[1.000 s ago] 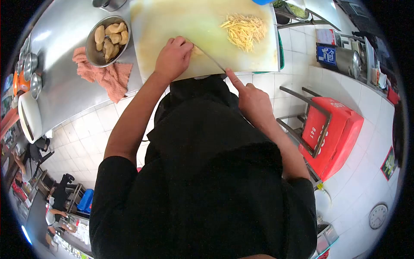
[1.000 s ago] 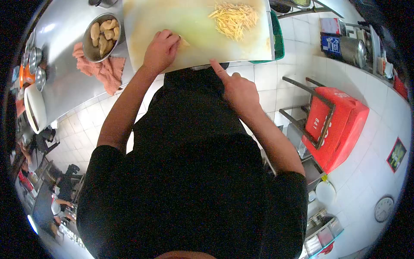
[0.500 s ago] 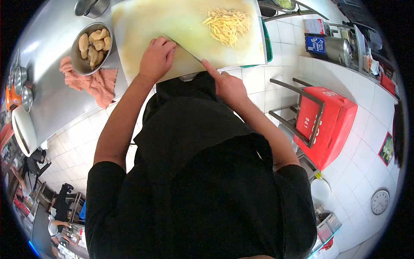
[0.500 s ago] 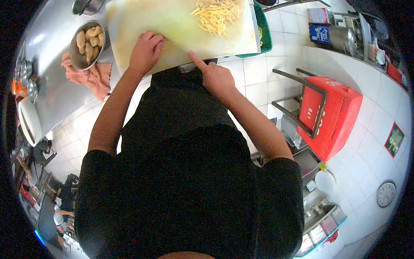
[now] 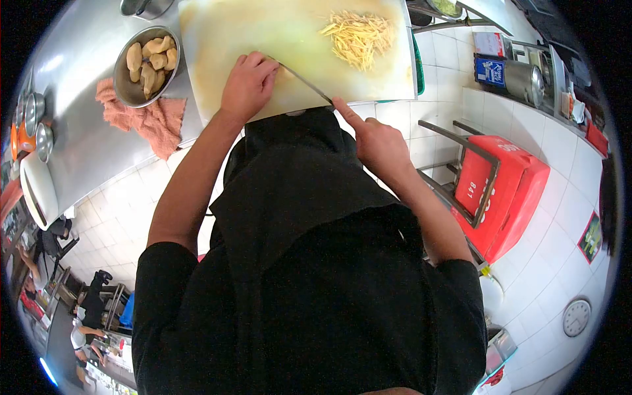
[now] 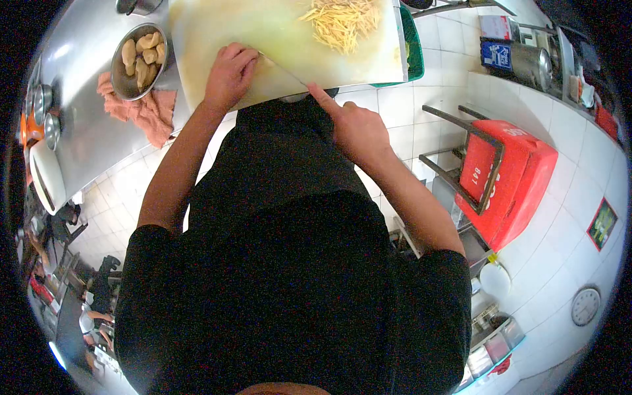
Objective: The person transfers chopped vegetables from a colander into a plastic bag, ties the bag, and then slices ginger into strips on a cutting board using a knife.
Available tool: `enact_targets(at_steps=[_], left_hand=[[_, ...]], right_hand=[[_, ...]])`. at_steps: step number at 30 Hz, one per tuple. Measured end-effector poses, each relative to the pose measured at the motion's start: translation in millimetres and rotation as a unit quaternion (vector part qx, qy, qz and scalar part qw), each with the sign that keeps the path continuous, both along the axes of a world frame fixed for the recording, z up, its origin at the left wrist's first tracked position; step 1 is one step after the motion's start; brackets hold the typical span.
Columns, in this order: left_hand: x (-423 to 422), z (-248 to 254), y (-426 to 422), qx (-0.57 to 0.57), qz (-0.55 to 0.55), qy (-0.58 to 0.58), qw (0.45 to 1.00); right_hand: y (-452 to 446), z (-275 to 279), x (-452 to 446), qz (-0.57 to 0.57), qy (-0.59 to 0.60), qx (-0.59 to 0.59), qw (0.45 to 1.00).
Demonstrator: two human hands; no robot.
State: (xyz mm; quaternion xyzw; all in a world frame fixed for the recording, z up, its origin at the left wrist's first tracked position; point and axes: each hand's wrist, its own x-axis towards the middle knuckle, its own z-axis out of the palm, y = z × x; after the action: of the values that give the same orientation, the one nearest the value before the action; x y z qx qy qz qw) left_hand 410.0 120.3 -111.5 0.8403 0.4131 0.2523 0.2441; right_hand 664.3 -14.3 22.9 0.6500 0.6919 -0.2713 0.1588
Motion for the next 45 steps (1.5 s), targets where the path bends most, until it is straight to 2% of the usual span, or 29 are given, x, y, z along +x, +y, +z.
enact_targets(at_steps=[3, 6, 9, 15, 18, 21, 24, 27, 30, 36, 41, 45], left_hand=[[1, 0, -1, 0.004, 0.007, 0.000, 1.000], [3, 0, 0, 0.034, 0.018, -0.017, 0.999], [3, -1, 0, 0.041, 0.019, -0.025, 0.999], [2, -5, -1, 0.051, 0.018, -0.037, 0.998], [3, -6, -2, 0.049, 0.027, -0.035, 0.998], [3, -7, -2, 0.058, 0.031, -0.041, 0.997], [3, -7, -1, 0.061, 0.029, -0.028, 0.997], [2, -7, -1, 0.057, 0.027, -0.021, 0.998], [2, -9, -2, 0.063, 0.025, -0.015, 0.998], [1, -8, -5, 0.018, 0.026, -0.020, 0.999], [2, -9, -4, 0.024, 0.023, -0.019, 0.999], [2, -3, -5, 0.009, 0.030, -0.015, 0.999]], right_hand=[[5, -30, -6, -0.006, 0.012, -0.004, 1.000], [8, -63, -13, -0.031, 0.058, 0.069, 0.995], [14, -53, -13, -0.029, 0.057, 0.067, 0.996], [7, 1, -2, -0.009, -0.001, -0.036, 0.999], [3, 5, 2, -0.002, -0.005, -0.038, 0.999], [2, -30, 0, -0.007, 0.013, -0.007, 1.000], [5, -65, -11, -0.038, 0.066, 0.081, 0.994], [12, -63, -13, -0.034, 0.078, 0.104, 0.991], [14, -33, -12, -0.038, 0.029, 0.019, 0.999], [0, 0, -1, -0.006, -0.002, -0.029, 1.000], [5, -57, -12, -0.039, 0.053, 0.049, 0.997], [15, -59, -18, -0.033, 0.060, 0.079, 0.995]])
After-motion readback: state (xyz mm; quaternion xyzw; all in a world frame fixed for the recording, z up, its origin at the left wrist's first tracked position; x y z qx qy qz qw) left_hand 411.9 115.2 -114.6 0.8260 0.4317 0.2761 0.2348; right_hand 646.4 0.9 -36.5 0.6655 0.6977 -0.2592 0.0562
